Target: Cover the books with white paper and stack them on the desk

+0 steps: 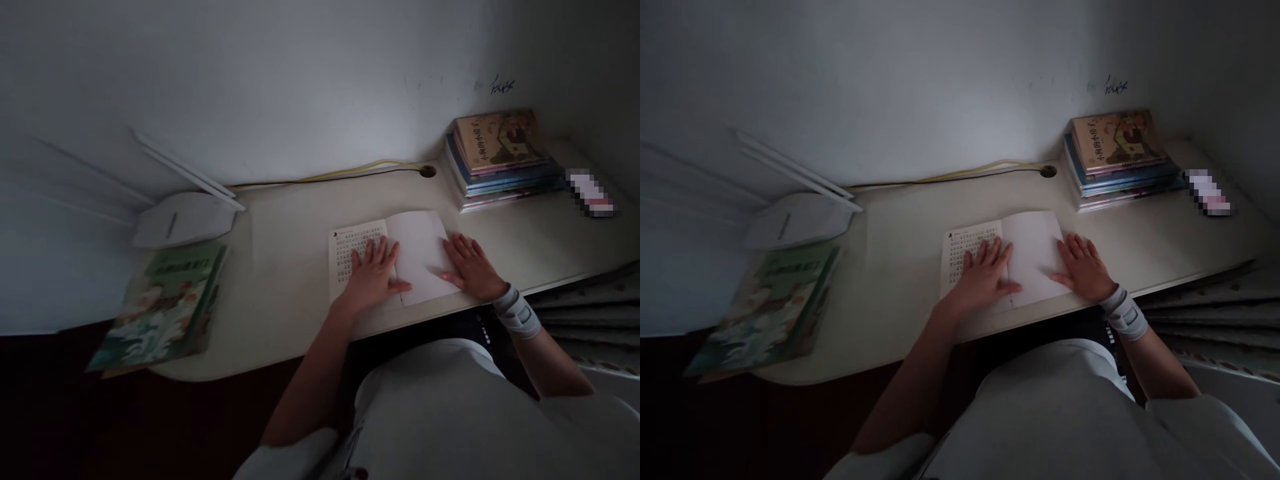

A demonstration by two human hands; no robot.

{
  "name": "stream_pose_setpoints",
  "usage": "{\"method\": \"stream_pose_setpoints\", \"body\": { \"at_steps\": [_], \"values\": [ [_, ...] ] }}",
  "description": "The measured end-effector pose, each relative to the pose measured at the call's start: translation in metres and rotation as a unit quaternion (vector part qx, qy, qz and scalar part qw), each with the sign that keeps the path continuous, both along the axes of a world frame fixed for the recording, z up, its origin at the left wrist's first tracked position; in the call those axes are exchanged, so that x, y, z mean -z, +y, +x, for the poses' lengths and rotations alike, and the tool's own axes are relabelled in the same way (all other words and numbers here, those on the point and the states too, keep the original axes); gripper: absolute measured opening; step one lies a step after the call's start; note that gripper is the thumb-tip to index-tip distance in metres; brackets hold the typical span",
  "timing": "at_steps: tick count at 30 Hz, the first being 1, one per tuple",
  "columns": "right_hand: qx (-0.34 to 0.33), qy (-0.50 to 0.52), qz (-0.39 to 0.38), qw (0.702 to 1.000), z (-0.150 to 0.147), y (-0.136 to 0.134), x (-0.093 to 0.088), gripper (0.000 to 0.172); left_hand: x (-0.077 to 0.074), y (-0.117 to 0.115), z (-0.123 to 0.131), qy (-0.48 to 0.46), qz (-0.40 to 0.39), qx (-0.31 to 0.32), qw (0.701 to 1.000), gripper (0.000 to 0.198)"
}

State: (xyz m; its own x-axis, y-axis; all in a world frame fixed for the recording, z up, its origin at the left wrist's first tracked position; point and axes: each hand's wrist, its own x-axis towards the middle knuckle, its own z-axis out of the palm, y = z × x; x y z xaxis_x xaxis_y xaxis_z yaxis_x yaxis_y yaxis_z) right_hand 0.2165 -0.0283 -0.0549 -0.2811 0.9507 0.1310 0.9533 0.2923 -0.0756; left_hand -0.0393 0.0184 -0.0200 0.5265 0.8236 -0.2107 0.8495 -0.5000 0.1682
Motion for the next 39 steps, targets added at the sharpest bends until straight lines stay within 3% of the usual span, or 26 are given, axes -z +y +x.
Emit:
{"method": "stream_pose_setpoints", "body": {
  "at_steps": [7,10,12,18,23,26,39],
  "values": [
    [0.004,-0.029,0.018,0.999,-0.004,-0.001,0.000,0.084,0.005,-0.007,0.027,-0.002,0.046,-0.070,0.996,0.085],
    [0.001,-0.027,0.015,1.000,-0.001,0.000,0.001,0.083,0.010,-0.011,0.027,-0.038,0.072,-0.071,0.994,0.078],
    [0.002,-0.028,0.011,1.000,0.001,0.000,0.001,0.082,0.012,-0.014,0.015,-0.068,0.084,-0.081,0.991,0.071],
    [0.001,-0.033,0.039,0.999,-0.017,-0.003,-0.013,0.078,0.025,-0.033,-0.042,-0.143,0.123,-0.221,0.957,0.068],
    [-0.130,-0.021,0.039,0.990,-0.066,-0.001,-0.024,0.082,0.037,-0.037,-0.057,-0.172,0.139,-0.218,0.950,0.067],
    [-0.163,-0.026,0.006,0.986,-0.082,0.003,-0.020,0.083,0.039,-0.035,-0.062,-0.183,0.139,-0.211,0.950,0.065],
    [-0.195,0.004,0.006,0.981,-0.064,0.010,-0.006,0.083,0.047,-0.032,-0.075,-0.250,0.137,-0.222,0.932,0.061]
  ]
}}
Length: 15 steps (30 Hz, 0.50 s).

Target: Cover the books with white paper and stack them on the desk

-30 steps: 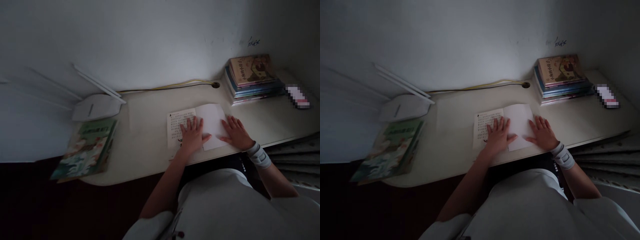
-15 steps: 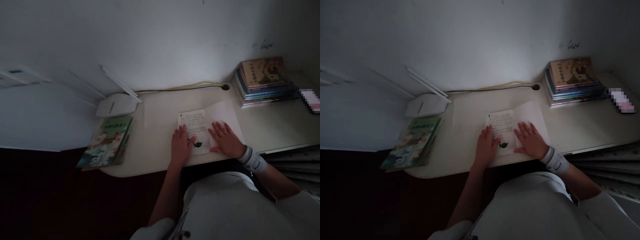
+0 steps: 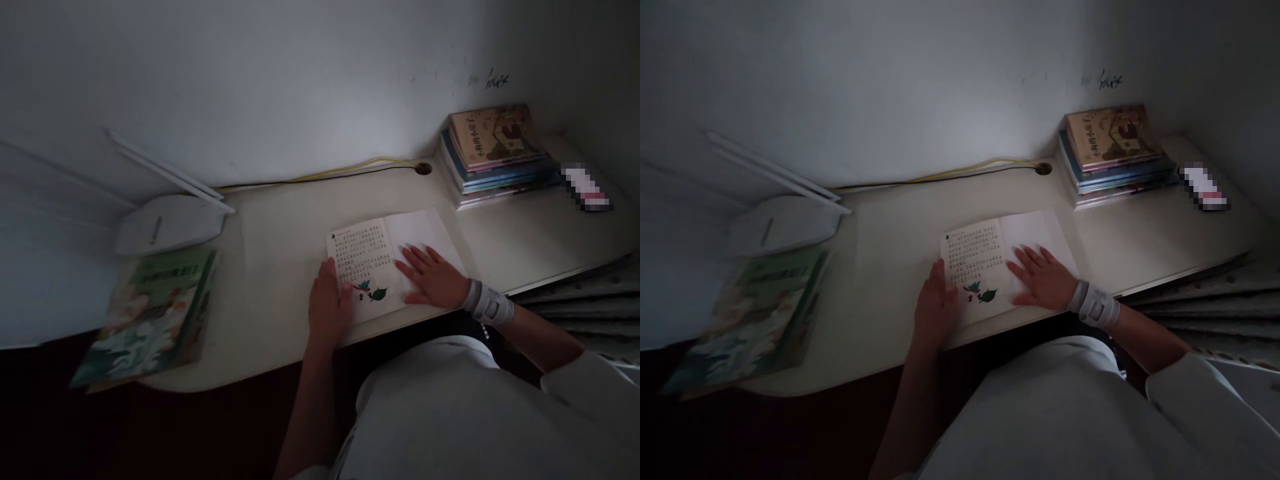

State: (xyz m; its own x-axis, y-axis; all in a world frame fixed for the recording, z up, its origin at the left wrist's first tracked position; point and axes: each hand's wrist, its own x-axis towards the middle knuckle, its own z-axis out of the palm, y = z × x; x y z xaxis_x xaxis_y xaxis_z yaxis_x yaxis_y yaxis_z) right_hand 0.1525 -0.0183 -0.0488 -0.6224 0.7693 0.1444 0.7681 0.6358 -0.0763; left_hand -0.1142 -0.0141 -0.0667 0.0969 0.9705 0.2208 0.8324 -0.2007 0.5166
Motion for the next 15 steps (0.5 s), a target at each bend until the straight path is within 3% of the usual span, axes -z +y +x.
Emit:
{"method": "stream_pose_setpoints", "body": {
  "at_steps": [9,12,15],
  "values": [
    [0.011,-0.027,-0.015,0.999,0.006,-0.005,-0.006,0.085,-0.002,0.000,0.007,0.074,-0.023,-0.009,0.997,0.064],
    [0.039,-0.030,-0.022,0.999,-0.004,0.011,-0.017,0.087,-0.005,-0.001,0.012,0.107,-0.035,-0.025,0.993,0.066],
    [0.041,-0.024,-0.008,0.999,-0.017,0.045,-0.028,0.086,-0.008,-0.002,0.015,0.127,-0.039,-0.028,0.991,0.066]
  ]
}}
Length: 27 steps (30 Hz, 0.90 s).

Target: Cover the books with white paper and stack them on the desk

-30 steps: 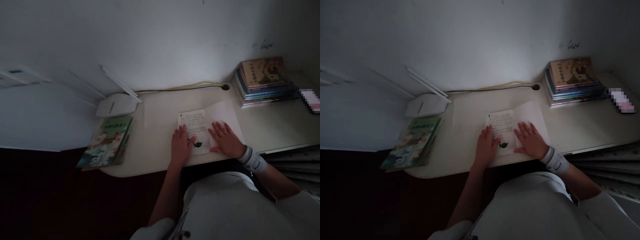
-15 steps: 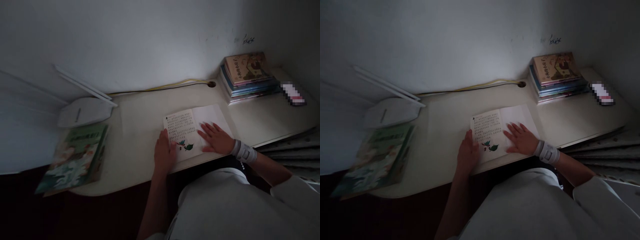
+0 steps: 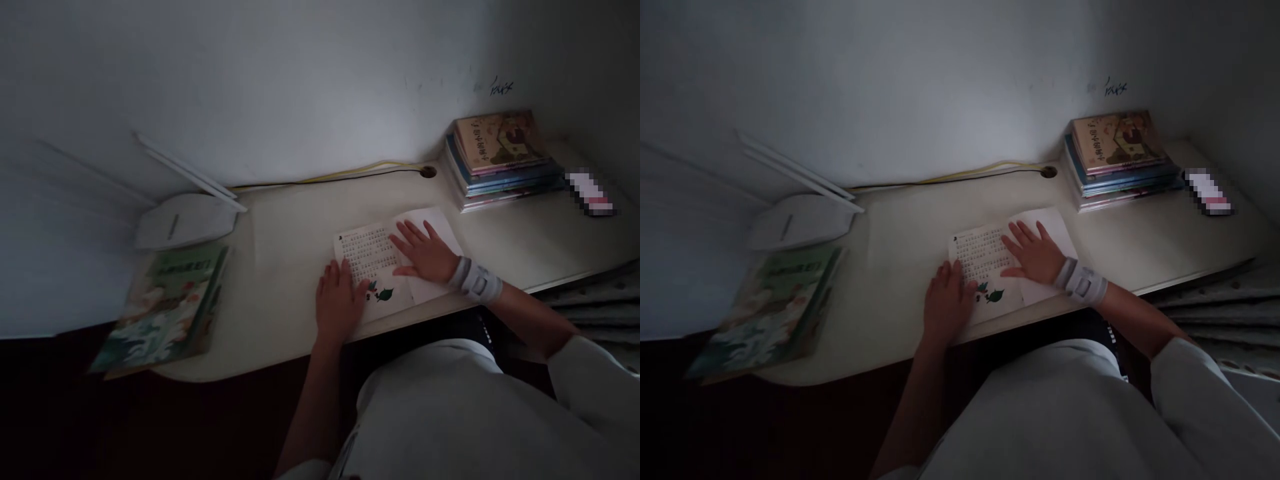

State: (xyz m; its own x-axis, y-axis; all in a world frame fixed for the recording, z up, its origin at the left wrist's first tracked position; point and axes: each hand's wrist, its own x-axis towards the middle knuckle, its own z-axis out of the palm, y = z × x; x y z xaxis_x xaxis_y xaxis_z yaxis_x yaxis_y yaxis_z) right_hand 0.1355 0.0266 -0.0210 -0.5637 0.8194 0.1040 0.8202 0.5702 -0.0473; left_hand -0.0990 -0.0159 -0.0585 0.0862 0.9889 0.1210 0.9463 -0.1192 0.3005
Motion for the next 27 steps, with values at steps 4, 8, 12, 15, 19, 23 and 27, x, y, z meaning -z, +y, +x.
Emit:
{"method": "stream_pose_setpoints", "body": {
  "at_steps": [4,8,12,15,19,23,27],
  "values": [
    [0.012,-0.027,-0.059,0.998,-0.012,0.034,0.002,0.085,-0.001,-0.001,-0.001,-0.002,-0.003,0.002,1.000,0.066],
    [0.050,-0.019,-0.078,0.995,-0.015,0.033,0.013,0.081,0.002,-0.001,-0.002,-0.008,-0.004,-0.003,1.000,0.068],
    [0.084,-0.022,-0.077,0.993,-0.018,0.025,0.017,0.080,0.004,0.000,-0.002,-0.009,-0.007,-0.012,1.000,0.071],
    [0.086,-0.022,-0.081,0.993,-0.020,0.024,0.017,0.079,0.005,0.000,-0.002,-0.008,-0.006,-0.019,1.000,0.073],
    [0.100,-0.020,-0.075,0.992,-0.015,0.025,0.017,0.073,0.005,-0.001,-0.002,0.000,-0.007,-0.015,1.000,0.074],
    [0.155,-0.018,-0.078,0.985,-0.003,0.030,0.016,0.070,0.002,-0.002,0.001,0.014,-0.014,-0.013,1.000,0.073],
    [0.125,-0.014,-0.081,0.989,0.002,0.032,0.012,0.067,0.000,-0.002,0.004,0.034,-0.004,-0.014,0.999,0.073]
  ]
}}
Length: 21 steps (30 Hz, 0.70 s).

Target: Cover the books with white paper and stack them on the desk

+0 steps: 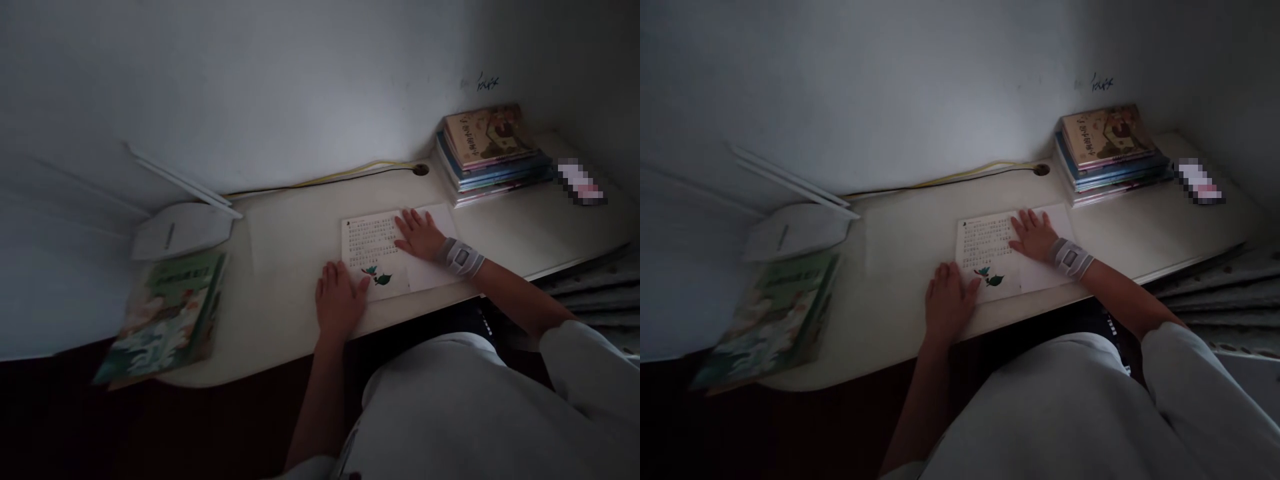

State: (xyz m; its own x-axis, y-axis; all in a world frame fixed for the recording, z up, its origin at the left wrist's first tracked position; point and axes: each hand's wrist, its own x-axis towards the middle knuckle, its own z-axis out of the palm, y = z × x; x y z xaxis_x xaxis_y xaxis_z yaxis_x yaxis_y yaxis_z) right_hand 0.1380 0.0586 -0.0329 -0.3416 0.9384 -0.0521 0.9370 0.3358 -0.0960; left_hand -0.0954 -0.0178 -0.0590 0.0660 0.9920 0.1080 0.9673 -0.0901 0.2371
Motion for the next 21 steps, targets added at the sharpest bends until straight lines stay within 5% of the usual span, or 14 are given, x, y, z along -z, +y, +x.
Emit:
{"method": "stream_pose_setpoints", "body": {
  "at_steps": [9,21],
  "values": [
    [-0.113,0.012,0.053,0.992,-0.038,-0.070,0.003,0.089,0.003,0.001,-0.004,-0.031,0.009,0.005,0.999,0.064],
    [-0.182,0.009,0.064,0.981,-0.010,-0.071,0.009,0.079,0.000,0.001,-0.004,-0.034,0.001,0.004,0.999,0.064]
  ]
}}
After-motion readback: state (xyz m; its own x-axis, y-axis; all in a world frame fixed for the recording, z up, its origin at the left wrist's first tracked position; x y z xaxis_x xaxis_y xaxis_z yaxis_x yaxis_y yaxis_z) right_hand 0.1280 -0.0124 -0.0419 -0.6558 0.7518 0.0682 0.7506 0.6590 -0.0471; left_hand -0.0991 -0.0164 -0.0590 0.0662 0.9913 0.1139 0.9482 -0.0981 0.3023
